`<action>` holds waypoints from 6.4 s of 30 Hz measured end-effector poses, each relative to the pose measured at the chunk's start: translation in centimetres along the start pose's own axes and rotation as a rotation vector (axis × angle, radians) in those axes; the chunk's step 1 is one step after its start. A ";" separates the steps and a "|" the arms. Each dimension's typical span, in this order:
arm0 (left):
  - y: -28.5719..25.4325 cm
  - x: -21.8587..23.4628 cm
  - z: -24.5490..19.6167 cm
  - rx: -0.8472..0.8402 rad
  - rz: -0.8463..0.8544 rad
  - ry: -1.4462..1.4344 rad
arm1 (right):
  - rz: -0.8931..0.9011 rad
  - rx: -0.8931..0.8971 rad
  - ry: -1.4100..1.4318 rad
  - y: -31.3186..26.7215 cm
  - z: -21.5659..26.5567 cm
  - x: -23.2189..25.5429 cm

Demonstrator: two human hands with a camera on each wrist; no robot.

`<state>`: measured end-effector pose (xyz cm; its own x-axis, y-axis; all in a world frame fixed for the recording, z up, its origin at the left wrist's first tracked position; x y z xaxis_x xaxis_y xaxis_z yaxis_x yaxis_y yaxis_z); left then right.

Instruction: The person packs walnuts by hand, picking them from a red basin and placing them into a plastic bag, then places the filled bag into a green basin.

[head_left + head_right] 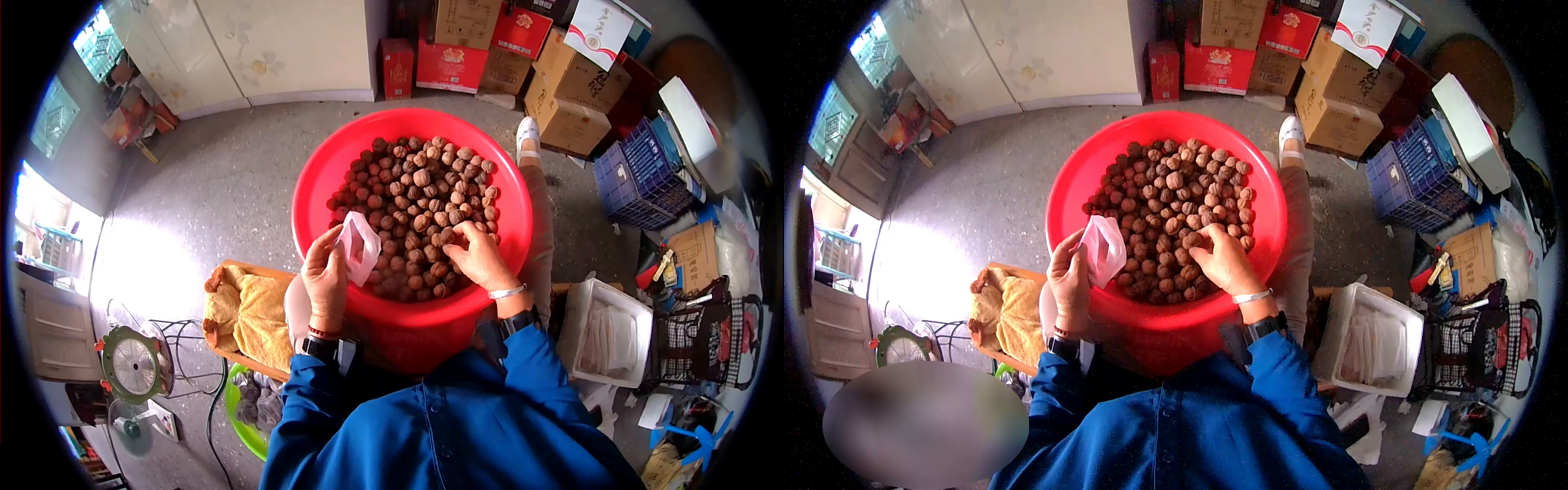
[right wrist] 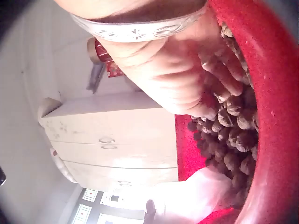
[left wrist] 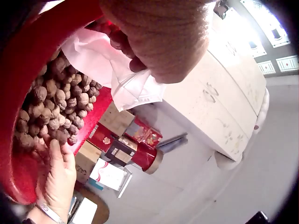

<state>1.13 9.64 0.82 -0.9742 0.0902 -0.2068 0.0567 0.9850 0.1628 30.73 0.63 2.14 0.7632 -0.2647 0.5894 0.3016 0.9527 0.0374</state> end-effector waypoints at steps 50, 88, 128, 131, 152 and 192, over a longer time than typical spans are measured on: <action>-0.8 -3.2 1.1 0.107 0.298 0.187 | -0.054 0.072 -0.313 -3.3 2.4 -1.7; -1.0 -2.3 -0.3 0.164 0.279 0.096 | -0.077 0.159 -0.283 -2.5 3.6 -2.2; -1.6 -3.6 -0.1 0.198 0.438 0.143 | 0.105 0.052 -0.493 -1.3 -0.7 -6.6; -1.4 -3.3 0.2 0.204 0.404 0.151 | 0.000 0.144 -0.428 -1.2 0.9 -5.6; -0.5 -3.0 -0.9 0.146 0.239 0.110 | -0.196 0.565 -0.005 -4.0 13.5 -2.4; -0.4 -2.3 0.7 0.213 0.262 0.106 | -0.186 0.045 -0.205 -1.4 -1.2 1.4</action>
<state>3.46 9.19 0.55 -0.9372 0.3391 -0.0818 0.3410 0.9400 -0.0104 32.08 -1.26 2.01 0.5643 -0.4045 0.7197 0.3964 0.8974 0.1937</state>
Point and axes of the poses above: each hand's wrist, its own y-axis towards the middle knuckle, its own x-axis out of the back of the hand, z = x × y, the point moved 9 cm from there along y, towards the middle knuckle, and after that the axes turned 5 degrees about y, right-handed, at the moved point
